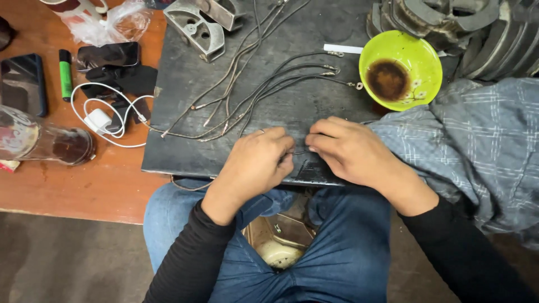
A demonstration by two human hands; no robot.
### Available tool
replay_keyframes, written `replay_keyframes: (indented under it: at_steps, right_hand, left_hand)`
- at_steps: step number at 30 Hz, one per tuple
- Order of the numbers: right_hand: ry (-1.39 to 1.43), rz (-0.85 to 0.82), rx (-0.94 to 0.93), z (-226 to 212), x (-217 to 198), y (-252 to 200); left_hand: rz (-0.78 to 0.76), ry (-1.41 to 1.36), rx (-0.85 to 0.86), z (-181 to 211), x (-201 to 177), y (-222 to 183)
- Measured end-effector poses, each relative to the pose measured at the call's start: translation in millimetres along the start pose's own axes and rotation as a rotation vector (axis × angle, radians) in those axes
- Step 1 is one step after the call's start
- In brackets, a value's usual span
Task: Preparing electrical wires by dipping the ends into a cleaning solution and wiping them with a cloth at a workbench.
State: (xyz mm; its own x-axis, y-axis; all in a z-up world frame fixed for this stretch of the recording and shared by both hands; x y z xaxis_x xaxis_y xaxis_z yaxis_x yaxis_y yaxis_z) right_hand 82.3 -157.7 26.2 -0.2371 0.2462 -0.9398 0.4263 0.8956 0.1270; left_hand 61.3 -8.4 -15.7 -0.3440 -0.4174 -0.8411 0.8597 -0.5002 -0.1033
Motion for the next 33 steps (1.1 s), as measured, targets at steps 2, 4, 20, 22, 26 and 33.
replay_keyframes:
  at_steps: [2,4,20,22,26,33]
  right_hand:
    - [0.037,-0.002,-0.002,3.4,-6.3,-3.6]
    - [0.086,-0.006,-0.005,5.4,-8.8,-7.1]
    - [-0.046,-0.055,0.014,-3.2,1.3,0.2]
    - [-0.04,-0.053,0.011,4.8,-2.0,-6.3]
    - [-0.089,-0.055,0.111,25.5,-8.2,-30.7]
    - [-0.124,-0.017,0.124,11.1,14.1,-9.5]
  left_hand:
    - [0.002,-0.024,-0.002,0.6,-2.2,0.2]
    - [-0.004,-0.05,-0.014,-0.7,-1.4,-2.0]
    - [-0.017,-0.139,-0.023,-5.2,-3.9,3.0]
    - [-0.012,-0.141,-0.022,-5.4,-4.5,3.9]
    - [-0.027,-0.151,-0.029,-5.2,-4.9,1.7]
    - [-0.027,-0.126,-0.008,-3.6,-5.3,5.2]
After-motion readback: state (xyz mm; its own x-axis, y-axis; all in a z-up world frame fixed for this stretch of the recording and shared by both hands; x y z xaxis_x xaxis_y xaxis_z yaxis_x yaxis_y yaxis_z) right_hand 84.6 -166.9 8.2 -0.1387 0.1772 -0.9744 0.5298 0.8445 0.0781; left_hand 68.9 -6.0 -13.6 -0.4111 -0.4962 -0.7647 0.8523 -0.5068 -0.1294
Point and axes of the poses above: each hand's wrist, its own y-axis towards the middle knuckle, its own x-axis out of the palm, z = x × y, the point moved 7 cm from there along y, towards the middle knuckle, and after that the axes turned 14 degrees about -z, right-handed, at the moved point
